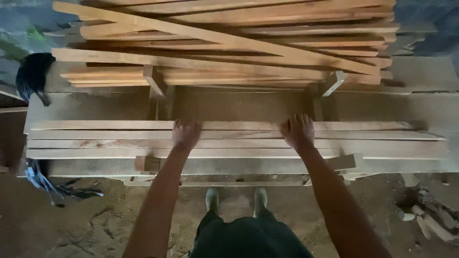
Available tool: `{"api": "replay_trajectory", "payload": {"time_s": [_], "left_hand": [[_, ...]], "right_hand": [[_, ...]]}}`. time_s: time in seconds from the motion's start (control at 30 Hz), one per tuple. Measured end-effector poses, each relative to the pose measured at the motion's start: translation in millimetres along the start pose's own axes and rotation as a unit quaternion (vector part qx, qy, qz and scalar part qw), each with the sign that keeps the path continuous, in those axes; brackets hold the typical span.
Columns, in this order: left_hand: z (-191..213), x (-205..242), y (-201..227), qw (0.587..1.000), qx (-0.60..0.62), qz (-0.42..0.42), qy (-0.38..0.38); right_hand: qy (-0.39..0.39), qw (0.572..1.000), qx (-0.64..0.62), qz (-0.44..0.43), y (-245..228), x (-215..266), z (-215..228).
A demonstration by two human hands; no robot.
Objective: Arranging and aligning long wooden slats on a workbench in a woodworking shop.
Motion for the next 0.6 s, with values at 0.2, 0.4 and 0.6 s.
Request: {"api": "replay_trajectory", "payload": {"time_s": [0.2, 0.4, 0.6], "left_hand": [[18.1, -12.2, 45.4, 0.999, -0.042, 0.005, -0.002], [44.4, -17.6, 145.7, 0.92, 0.076, 0.151, -0.354], [0.3, -4.6, 124.2, 0.985, 0.002, -0.084, -0.148]], "right_hand": [[-0.133, 0.969, 0.194, 0.078, -43.6, -12.9, 12.3], [-0.194, 0.957, 0.158, 0.146, -144.5, -22.0, 23.2], [0.255, 0.913, 0.074, 0.311, -118.4, -20.3, -22.1]]}}
Point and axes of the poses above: each hand's wrist, its own x-axis away from the middle knuckle, its own z-axis out of the back of the hand, y = z × x, the point moved 1 cm from there along -x, towards the middle knuckle, and after that the axes turned 7 degrees about z, right-handed, at the moved point
